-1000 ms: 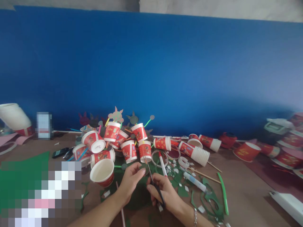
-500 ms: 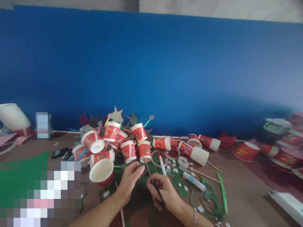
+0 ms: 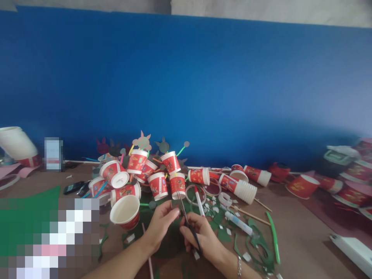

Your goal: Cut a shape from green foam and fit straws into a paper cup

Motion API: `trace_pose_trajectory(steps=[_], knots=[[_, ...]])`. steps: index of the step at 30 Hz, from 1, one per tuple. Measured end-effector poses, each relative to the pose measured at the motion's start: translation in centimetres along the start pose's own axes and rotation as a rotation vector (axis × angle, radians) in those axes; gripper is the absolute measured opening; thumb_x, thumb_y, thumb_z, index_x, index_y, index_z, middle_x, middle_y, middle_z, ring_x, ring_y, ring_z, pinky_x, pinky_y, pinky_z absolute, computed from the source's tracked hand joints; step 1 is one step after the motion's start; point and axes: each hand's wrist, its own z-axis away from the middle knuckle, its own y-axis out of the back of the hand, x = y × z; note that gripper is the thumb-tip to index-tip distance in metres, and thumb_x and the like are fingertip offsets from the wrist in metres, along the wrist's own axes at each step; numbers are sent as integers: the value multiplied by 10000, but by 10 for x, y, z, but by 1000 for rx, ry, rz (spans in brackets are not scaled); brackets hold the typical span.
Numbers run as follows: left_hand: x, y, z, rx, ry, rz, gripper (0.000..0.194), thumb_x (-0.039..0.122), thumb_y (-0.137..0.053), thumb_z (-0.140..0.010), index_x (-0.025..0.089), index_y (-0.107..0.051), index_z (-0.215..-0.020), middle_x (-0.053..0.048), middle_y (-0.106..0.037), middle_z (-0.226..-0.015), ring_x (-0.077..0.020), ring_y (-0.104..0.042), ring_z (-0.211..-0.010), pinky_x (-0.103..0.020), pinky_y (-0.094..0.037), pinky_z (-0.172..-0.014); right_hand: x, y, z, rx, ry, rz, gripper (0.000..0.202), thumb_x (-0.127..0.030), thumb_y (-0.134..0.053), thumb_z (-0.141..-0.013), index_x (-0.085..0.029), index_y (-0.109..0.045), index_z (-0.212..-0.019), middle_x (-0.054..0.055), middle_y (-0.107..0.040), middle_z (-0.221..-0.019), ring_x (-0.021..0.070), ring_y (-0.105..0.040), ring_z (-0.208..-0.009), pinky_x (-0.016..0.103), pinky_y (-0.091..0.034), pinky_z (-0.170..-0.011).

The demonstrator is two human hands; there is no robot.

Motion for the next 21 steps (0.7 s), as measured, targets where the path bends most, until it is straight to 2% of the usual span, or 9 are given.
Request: trace_pose_trajectory(steps=[6,13,21], knots=[[-2,0,1,-75,28,17,149,247,-587,-741,158,-535,-634,31,-516,-572,-117,-423,-590,-230,-333,-595,-1,0,1,-9,12,2,357,-493,-616,-733,-158,-510,-792,-59,-513,-498,70,-481,-388,163,-369,-382],[-5,3,-1,-48,24,17,126,247,-604,-726,148,-554,-666,40,-477,-601,-105,-381,-602,-222,-317,-597,-3,1,-1,9,18,30,374,-514,-628,-717,-164,-496,-728,-73,-470,-452,56,-423,-347,151,-339,-338],[-4,3,-1,-15,9,7,158,251,-613,-710,159,-523,-617,45,-455,-572,-104,-362,-581,-220,-305,-576,-5,0,0,21,-2,41,386,-527,-626,-715,-163,-498,-702,-81,-442,-436,44,-391,-320,139,-323,-304]])
